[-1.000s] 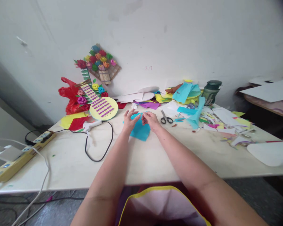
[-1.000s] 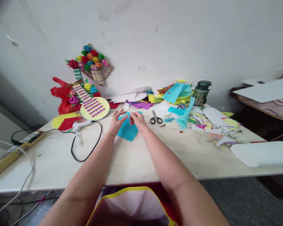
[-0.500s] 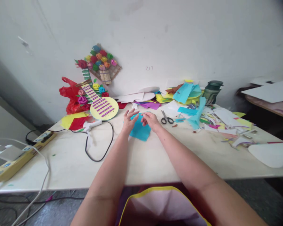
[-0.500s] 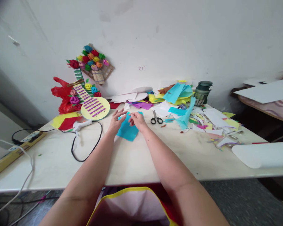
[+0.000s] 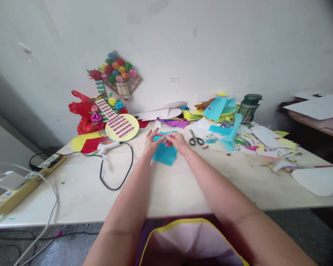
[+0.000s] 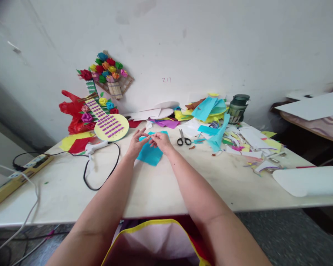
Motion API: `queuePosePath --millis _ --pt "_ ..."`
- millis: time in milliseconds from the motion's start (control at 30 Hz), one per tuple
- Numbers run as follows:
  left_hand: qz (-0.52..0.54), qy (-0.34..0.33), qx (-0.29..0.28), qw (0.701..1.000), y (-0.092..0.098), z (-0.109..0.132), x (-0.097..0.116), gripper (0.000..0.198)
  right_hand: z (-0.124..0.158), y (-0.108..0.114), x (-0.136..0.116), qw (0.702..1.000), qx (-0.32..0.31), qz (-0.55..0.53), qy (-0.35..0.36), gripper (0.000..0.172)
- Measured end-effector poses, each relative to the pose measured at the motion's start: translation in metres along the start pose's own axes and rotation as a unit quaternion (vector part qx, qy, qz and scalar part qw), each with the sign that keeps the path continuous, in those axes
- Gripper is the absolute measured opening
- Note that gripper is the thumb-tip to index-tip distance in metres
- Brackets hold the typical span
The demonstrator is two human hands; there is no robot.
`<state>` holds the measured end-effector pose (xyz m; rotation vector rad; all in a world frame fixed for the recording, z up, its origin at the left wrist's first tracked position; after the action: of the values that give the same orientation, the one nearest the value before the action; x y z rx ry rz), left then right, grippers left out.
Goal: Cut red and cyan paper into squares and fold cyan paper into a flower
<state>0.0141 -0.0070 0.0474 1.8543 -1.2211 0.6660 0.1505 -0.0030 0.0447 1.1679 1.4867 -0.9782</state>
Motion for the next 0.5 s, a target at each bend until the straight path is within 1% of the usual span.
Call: queuePosePath --millis 67,133,200,233,300,367,433,500 --pt "0.006 0.003 -0.001 1.0 -0.001 -0.001 0.0 0.016 -0.002 0.0 0.002 0.999 0.033 0.04 -0.002 0.011" --pt "0.019 0.005 0.005 1.0 -0.001 -0.001 0.001 0.018 -0.004 0.003 0.004 0.993 0.084 0.083 -0.002 0.01" --pt "0.037 0.001 0.013 0.999 0.001 0.0 0.004 0.022 -0.006 0.009 0.005 0.987 0.129 0.095 -0.01 0.01" --pt "0.046 0.0 0.018 0.999 0.002 0.0 0.005 0.023 -0.006 0.012 0.005 0.987 0.14 0.084 -0.013 0.01" --pt "0.064 0.004 0.032 0.997 0.005 -0.001 0.005 0.022 -0.005 0.016 0.004 0.99 0.134 0.034 -0.014 0.011" --pt "0.08 0.018 0.052 0.995 0.009 -0.002 0.003 0.016 -0.003 0.017 0.002 0.994 0.107 -0.018 -0.016 0.012" --pt "0.088 0.029 0.071 0.993 0.012 -0.003 0.0 0.019 -0.002 0.017 0.001 0.995 0.087 -0.054 -0.022 0.012" --pt "0.093 0.037 0.078 0.992 0.014 -0.004 -0.005 0.024 -0.001 0.015 0.001 0.994 0.08 -0.071 -0.023 0.013"
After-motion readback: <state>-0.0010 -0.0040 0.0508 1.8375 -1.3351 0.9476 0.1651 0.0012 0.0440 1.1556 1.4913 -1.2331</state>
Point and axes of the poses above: each hand's wrist, its own z-axis away from the middle knuckle, its own y-axis out of the back of the hand, x = y × z, the point moved 4 cm from there along -z, towards the middle knuckle, and after that the axes turned 2 degrees about -y, right-handed, at the moved point
